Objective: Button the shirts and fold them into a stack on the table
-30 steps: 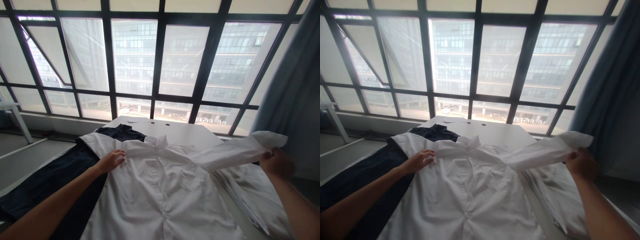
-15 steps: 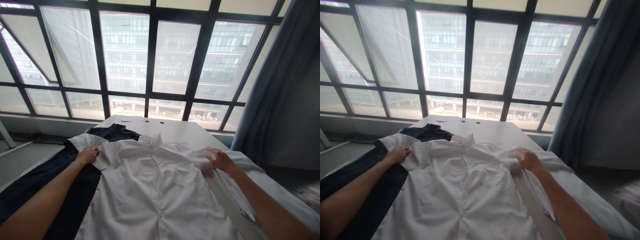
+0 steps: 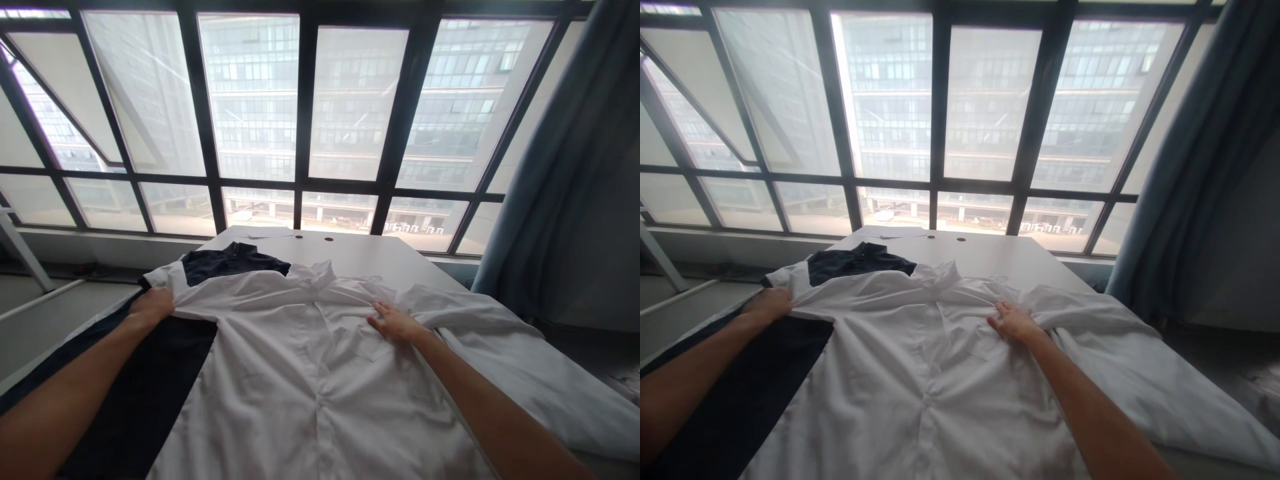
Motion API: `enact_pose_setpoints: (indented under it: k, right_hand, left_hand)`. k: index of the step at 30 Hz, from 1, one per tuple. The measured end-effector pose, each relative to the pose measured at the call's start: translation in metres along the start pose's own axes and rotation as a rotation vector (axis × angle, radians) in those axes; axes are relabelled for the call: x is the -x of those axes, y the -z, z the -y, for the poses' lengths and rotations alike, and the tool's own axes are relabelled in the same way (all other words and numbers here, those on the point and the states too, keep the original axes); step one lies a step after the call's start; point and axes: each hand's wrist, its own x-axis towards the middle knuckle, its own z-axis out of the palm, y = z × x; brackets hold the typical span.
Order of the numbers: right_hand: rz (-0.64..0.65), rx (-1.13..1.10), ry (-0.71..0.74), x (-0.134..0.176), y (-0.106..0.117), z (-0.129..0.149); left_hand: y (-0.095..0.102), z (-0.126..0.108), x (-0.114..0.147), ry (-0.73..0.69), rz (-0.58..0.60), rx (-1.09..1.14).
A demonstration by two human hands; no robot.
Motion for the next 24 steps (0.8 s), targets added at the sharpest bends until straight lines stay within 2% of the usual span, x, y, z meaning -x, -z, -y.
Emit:
enact_pose_setpoints:
  k: [1, 3, 5, 6, 9, 11, 13, 16, 20, 24]
  right_hand:
    - [-0.016, 0.03, -0.016, 0.002, 0.006, 0.009]
    - [-0.119, 0.067, -0.006, 0.005, 0.018, 0.037]
    - [-0.251, 0.017, 0.036, 0.008, 0.025, 0.072]
    - [-0.275, -0.049, 0.038, 0.008, 0.027, 0.09]
    - [-0.196, -0.183, 0.029, 0.005, 0.022, 0.134]
    - [-0.159, -0.193, 0.032, -0.001, 0.015, 0.151]
    - [-0.156, -0.199, 0.032, -0.007, 0.009, 0.157]
    - [-0.177, -0.273, 0.02, -0.013, 0.005, 0.154]
    - [-0.181, -0.535, 0.014, -0.015, 0.006, 0.145]
    - [-0.12, -0.853, -0.06, -0.015, 0.006, 0.141]
  left_hand:
    - [0.002, -0.005, 0.006, -0.014, -0.023, -0.03]
    - [0.005, -0.027, 0.021, -0.122, -0.165, -0.051]
    - [0.006, -0.064, 0.041, -0.245, -0.212, -0.027]
    - [0.006, -0.086, 0.052, -0.346, -0.228, 0.032]
    - [0.002, -0.15, 0.083, -0.609, -0.149, 0.234]
    - [-0.007, -0.186, 0.096, -0.697, -0.074, 0.34]
    - [-0.02, -0.211, 0.099, -0.727, -0.011, 0.435]
    - [-0.04, -0.235, 0.09, -0.697, 0.071, 0.524]
    - [-0.054, -0.251, 0.077, -0.625, 0.166, 0.574]
    - [-0.055, -0.26, 0.072, -0.581, 0.211, 0.578]
